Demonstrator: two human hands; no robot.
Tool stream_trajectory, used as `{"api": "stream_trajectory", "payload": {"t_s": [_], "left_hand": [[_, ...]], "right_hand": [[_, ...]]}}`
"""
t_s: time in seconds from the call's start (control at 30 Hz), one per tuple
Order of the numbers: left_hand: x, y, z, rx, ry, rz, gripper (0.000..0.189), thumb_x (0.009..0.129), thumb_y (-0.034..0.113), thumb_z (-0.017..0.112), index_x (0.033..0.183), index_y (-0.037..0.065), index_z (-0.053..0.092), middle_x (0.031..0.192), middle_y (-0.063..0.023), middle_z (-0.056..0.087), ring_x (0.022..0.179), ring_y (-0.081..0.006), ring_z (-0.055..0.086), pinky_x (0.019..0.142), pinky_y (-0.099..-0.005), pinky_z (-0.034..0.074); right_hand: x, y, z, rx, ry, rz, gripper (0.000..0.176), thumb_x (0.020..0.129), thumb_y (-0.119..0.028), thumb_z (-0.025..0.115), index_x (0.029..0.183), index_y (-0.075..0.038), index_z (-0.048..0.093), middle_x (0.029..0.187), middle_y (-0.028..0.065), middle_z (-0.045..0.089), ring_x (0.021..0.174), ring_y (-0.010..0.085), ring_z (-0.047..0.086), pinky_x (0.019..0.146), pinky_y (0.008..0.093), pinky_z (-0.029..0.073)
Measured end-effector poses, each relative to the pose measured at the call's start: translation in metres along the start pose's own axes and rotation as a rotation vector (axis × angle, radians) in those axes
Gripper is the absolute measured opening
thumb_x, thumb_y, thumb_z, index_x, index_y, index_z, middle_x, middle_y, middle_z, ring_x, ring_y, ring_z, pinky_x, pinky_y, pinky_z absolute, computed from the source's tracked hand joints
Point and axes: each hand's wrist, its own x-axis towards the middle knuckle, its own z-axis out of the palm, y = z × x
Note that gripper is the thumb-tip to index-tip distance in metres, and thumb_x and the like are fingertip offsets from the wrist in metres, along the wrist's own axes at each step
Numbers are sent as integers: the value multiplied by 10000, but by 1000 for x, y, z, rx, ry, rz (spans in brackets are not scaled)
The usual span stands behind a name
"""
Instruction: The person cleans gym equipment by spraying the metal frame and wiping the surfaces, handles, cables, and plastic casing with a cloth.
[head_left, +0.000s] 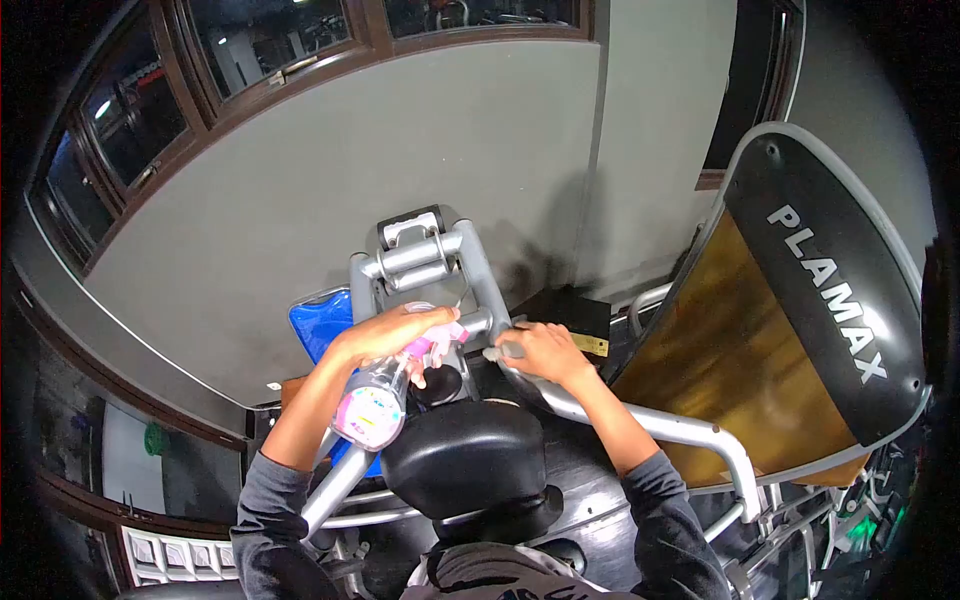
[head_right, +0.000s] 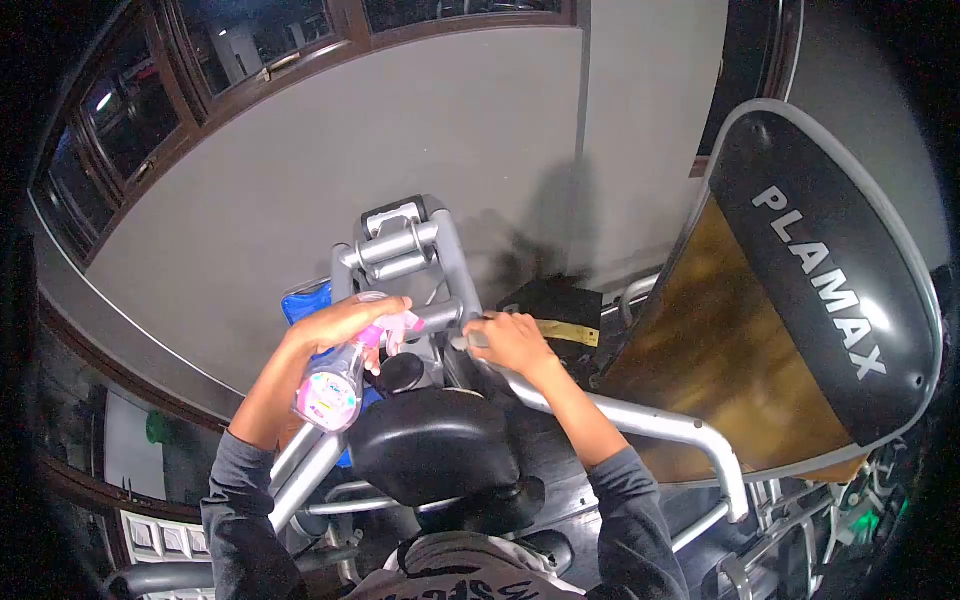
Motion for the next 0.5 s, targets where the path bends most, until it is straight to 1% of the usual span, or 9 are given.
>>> {"api": "stream_trajectory", "payload": {"t_s": [0.03,0.17,0.23,0.27,0.3,0.37,0.4,0.43,0.5], "left_hand": [[-5,0,4,7,2,1,593,951,541,523,1160,-8,605,740,-82,601,529,-165,605,519,-332,584],[-24,-11,27,-121,14,39,576,959,516,520,1184,-11,575,784,-92,615,507,-173,590,534,-357,595],[-30,-21,43,-122,39,62,546,968,496,515,1194,3,578,810,-86,614,521,-177,607,532,-351,594],[-32,-24,52,-200,50,97,536,962,490,539,1136,-15,585,767,-72,603,533,-177,627,516,-329,584],[-34,-26,60,-208,72,111,522,966,482,542,1135,-11,583,769,-73,600,534,-177,627,505,-320,577],[-32,-36,71,-242,97,155,517,968,483,541,1134,-5,579,769,-78,600,535,-180,634,492,-313,570],[-31,-38,76,-245,99,158,517,968,483,541,1134,-5,579,769,-78,600,535,-180,634,492,-313,570],[-31,-41,81,-292,125,178,505,969,480,541,1119,-1,577,773,-84,603,538,-183,637,487,-310,566],[-30,-47,88,-340,153,198,494,970,477,542,1104,2,575,777,-90,606,542,-186,640,482,-307,562]], "right_hand": [[1,-7,1,-2,17,53,321,786,-347,709,1094,-260,688,1144,71,687,984,352,664,884,460,506],[-18,-10,-3,-48,10,21,338,756,-295,734,1091,-265,699,1162,71,681,1038,332,651,907,460,502],[-26,-12,-14,-101,-235,-29,322,751,-273,751,1070,-247,714,1097,88,702,1038,291,664,873,443,516],[-29,-16,-17,-151,-220,-45,325,737,-227,745,1061,-220,725,1071,91,707,1033,277,668,863,448,518],[-29,-17,-12,-153,-224,-48,325,737,-227,745,1061,-220,725,1071,91,707,1033,277,668,863,448,518],[-21,-14,8,-220,-88,-79,267,768,-188,696,1033,-178,728,1041,84,707,1012,284,671,845,463,518],[-17,-19,15,-382,-91,-39,222,803,-173,649,1009,-156,729,1048,81,693,985,299,673,799,462,529],[-10,-16,29,-383,-93,-41,222,803,-173,649,1009,-156,729,1048,81,693,985,299,673,799,462,529],[0,-15,45,-349,179,-66,273,755,-259,712,1007,-155,714,1032,103,653,893,321,666,756,459,540]]}}
